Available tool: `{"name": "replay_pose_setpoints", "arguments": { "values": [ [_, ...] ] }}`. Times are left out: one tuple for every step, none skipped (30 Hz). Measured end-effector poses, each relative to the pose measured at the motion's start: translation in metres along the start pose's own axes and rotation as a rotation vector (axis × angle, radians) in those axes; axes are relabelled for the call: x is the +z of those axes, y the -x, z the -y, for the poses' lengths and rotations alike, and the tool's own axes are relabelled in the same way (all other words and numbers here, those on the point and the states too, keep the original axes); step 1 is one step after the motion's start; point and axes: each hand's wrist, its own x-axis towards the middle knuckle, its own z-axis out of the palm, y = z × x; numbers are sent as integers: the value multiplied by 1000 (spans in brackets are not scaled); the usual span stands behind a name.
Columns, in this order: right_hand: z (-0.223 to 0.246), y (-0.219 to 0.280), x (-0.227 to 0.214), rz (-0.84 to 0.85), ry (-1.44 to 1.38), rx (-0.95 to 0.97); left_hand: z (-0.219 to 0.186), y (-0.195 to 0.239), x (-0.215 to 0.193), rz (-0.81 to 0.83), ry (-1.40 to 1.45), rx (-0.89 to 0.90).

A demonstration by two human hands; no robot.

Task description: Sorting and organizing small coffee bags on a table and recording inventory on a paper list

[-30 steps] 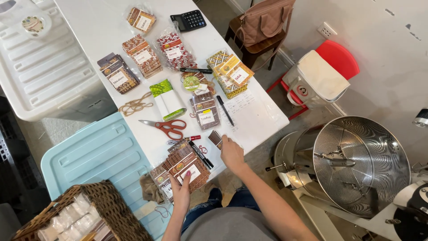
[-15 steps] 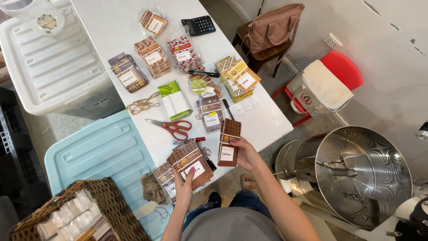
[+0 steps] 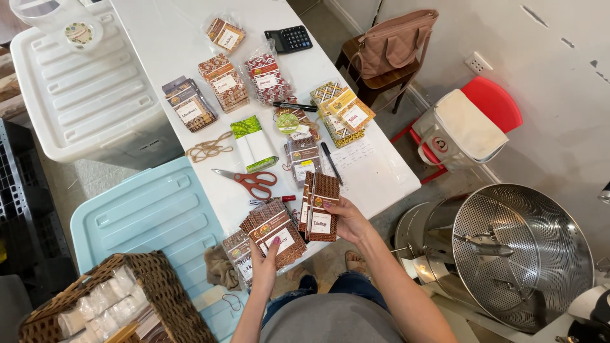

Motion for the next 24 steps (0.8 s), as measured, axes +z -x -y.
{"name": "replay_pose_setpoints", "arguments": {
  "values": [
    [0,1,2,2,1,0,2,-1,0,-1,1,1],
    [1,2,3,-55,-1,23,4,-2,0,-7,32,8],
    [1,3,4,-113,-4,45,6,-4,0,-12,62,15],
    [2,4,7,-112,-4,45,2,-1,0,-13,62,16],
    [3,5,8,-111,27,66,-1,2,1,-9,59,19],
    [4,6,10,-109,59,87,-3,5,1,-6,56,22],
    [3,6,8,-109,59,88,-6,7,1,-6,56,21],
    [1,6,6,-116,68,73,-9,9,1,2,44,13],
    [-1,6,4,-123,78,60,-12,12,1,11,32,3],
    [0,7,9,-123,79,62,-13,12,1,9,34,1],
    [1,9,13,-125,124,63,-13,12,2,14,27,8],
    [2,11,16,-127,169,64,-13,12,2,20,20,14],
    [1,11,15,-127,169,66,-11,11,2,19,21,13],
    [-1,11,14,-126,189,67,-9,9,3,20,30,23],
    [-2,10,14,-124,210,67,-8,7,3,22,39,35],
    [-2,13,23,-123,211,67,15,-10,2,20,41,35],
    [-2,16,32,-135,266,22,38,-26,2,33,169,202],
    [-1,19,41,-146,321,-23,61,-42,2,46,296,369],
    [-1,20,44,-145,322,-23,59,-39,2,46,298,370],
    [-2,20,48,-143,369,-43,58,-37,3,51,292,379],
    [-2,21,52,-140,415,-62,57,-34,3,55,286,389],
    [0,26,61,-138,417,-61,59,-35,4,53,288,389],
    [2,30,70,-140,470,-90,61,-36,5,56,274,396],
    [4,35,79,-142,522,-119,63,-37,5,58,260,402]
  ]
}}
